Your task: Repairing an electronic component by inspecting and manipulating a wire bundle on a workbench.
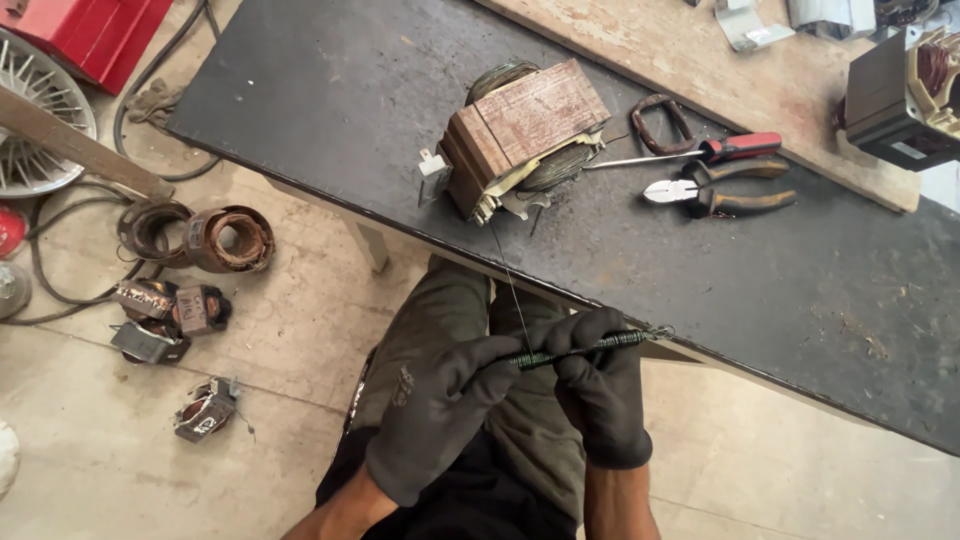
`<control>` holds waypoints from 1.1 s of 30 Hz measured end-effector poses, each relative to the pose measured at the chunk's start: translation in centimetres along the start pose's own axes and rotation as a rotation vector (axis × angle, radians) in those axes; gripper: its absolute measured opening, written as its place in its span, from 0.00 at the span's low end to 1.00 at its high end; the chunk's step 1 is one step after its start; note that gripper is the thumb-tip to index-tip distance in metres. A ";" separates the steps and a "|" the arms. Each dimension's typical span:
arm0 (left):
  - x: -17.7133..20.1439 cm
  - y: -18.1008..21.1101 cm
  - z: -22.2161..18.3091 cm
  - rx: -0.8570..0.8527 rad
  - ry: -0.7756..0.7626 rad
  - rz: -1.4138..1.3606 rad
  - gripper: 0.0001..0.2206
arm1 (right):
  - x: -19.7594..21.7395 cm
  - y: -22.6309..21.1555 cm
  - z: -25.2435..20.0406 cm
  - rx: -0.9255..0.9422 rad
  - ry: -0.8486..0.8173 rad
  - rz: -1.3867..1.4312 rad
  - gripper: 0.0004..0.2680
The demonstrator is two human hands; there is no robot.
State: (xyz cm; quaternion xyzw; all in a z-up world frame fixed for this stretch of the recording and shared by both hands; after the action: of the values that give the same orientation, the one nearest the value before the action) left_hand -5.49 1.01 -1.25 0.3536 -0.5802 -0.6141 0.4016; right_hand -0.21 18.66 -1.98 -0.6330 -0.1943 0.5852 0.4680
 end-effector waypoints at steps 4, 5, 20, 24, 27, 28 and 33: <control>-0.2 -0.4 -0.2 -0.164 0.027 -0.049 0.12 | -0.5 -0.3 0.1 0.002 -0.018 -0.002 0.10; -0.1 -0.2 -0.1 -0.180 0.033 -0.017 0.12 | -0.3 -0.1 0.0 0.002 0.003 -0.014 0.10; 0.6 0.0 1.0 -0.371 -0.002 0.250 0.16 | -0.6 0.2 0.6 0.019 0.077 -0.139 0.11; 1.0 1.4 1.5 -0.167 0.074 0.144 0.14 | -0.6 0.2 0.8 0.003 0.079 -0.120 0.13; 0.4 0.5 1.3 0.375 -0.049 -0.187 0.22 | -0.5 0.2 0.9 0.003 0.071 -0.104 0.13; 0.4 0.4 1.3 0.374 -0.052 -0.187 0.22 | -0.4 0.2 0.9 0.006 0.073 -0.104 0.13; 0.2 0.2 1.5 -0.222 0.103 -0.009 0.08 | 1.2 0.8 0.8 -0.020 0.104 -0.051 0.15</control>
State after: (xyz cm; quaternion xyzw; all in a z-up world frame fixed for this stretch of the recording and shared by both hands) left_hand -6.92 1.48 -0.89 0.3407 -0.4855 -0.6575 0.4647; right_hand -0.94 19.48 -3.21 -0.6621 -0.1915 0.5376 0.4858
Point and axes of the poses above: each hand's wrist, its own z-axis towards the middle knuckle, its own x-axis out of the back of the hand, y = z × x, the point moved 1 cm from there along z, towards the middle knuckle, and after that the axes turned 6 degrees about y, right-handed, at the moved point
